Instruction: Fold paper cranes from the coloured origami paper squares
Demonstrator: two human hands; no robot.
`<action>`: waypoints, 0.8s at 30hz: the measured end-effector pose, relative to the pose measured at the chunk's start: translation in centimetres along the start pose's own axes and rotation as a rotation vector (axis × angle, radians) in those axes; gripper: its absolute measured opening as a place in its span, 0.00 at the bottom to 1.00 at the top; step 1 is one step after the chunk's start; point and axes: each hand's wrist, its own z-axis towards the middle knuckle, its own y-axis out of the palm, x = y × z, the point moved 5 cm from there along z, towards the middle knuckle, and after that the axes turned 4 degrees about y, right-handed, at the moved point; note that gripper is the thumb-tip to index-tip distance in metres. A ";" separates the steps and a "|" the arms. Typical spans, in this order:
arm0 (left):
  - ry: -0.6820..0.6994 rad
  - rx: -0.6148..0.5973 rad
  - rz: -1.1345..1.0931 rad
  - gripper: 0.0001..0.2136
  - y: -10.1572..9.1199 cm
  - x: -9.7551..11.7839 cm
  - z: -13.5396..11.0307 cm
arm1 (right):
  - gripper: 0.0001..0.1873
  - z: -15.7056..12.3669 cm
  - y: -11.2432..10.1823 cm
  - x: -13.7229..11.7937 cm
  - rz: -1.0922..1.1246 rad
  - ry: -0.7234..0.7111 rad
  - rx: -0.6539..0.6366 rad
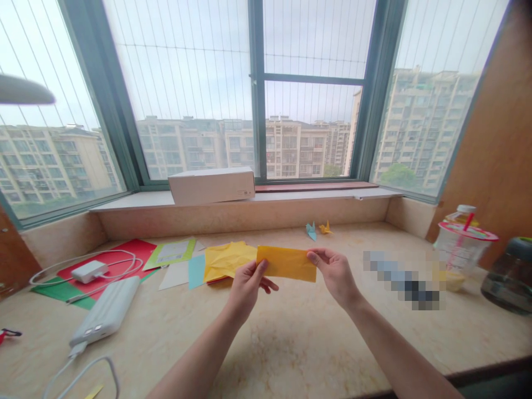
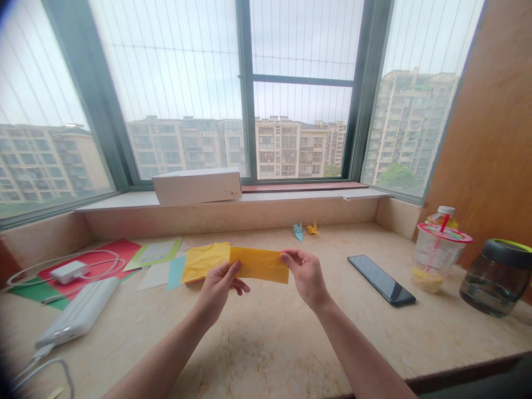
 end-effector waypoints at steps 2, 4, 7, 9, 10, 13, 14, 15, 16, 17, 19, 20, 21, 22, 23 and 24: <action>0.001 -0.007 -0.001 0.19 0.1 -0.2 0.0 | 0.20 0.0 -0.1 0.0 -0.011 -0.019 0.014; 0.009 -0.009 -0.001 0.19 0.1 -0.2 0.0 | 0.20 0.1 -0.3 0.1 -0.018 -0.030 0.025; 0.017 -0.001 -0.007 0.18 0.0 0.0 0.0 | 0.20 0.1 -0.4 0.2 -0.027 -0.038 0.028; 0.019 0.000 -0.012 0.17 0.1 0.2 0.0 | 0.20 0.0 -0.4 0.1 -0.038 -0.046 0.027; 0.021 -0.001 -0.015 0.17 0.1 0.3 0.0 | 0.20 -0.1 -0.4 0.1 -0.044 -0.052 0.029; 0.030 0.002 -0.033 0.17 0.3 0.5 -0.1 | 0.21 -0.1 -0.3 0.0 -0.054 -0.062 0.035; 0.030 0.006 -0.041 0.17 0.3 0.5 -0.1 | 0.21 -0.1 -0.3 0.0 -0.053 -0.064 0.037; 0.026 0.010 -0.051 0.17 0.3 0.5 -0.2 | 0.21 -0.1 -0.4 0.0 -0.048 -0.064 0.038; 0.019 0.013 -0.061 0.17 0.4 0.4 -0.2 | 0.21 -0.1 -0.4 -0.1 -0.032 -0.064 0.043; 0.013 0.021 -0.073 0.17 0.4 0.4 -0.2 | 0.20 -0.1 -0.4 -0.1 -0.003 -0.061 0.043; 0.008 0.060 -0.109 0.18 0.3 0.3 -0.2 | 0.22 -0.2 -0.2 -0.2 0.082 -0.037 -0.002; 0.013 0.092 -0.134 0.18 0.2 0.3 -0.1 | 0.25 -0.4 0.3 -0.3 0.121 -0.013 -0.060; 0.023 0.129 -0.161 0.19 0.1 0.3 -0.1 | 0.28 -0.7 0.9 -0.3 0.148 0.016 -0.141; 0.035 0.163 -0.189 0.19 0.1 0.3 -0.2 | 0.30 -1.1 1.8 -0.3 0.153 0.047 -0.240; 0.044 0.186 -0.215 0.20 0.2 0.4 -0.2 | 0.31 -1.7 2.8 -0.2 0.134 0.077 -0.348; 0.049 0.190 -0.236 0.21 0.4 0.4 -0.3 | 0.30 -2.3 3.9 -0.1 0.106 0.094 -0.443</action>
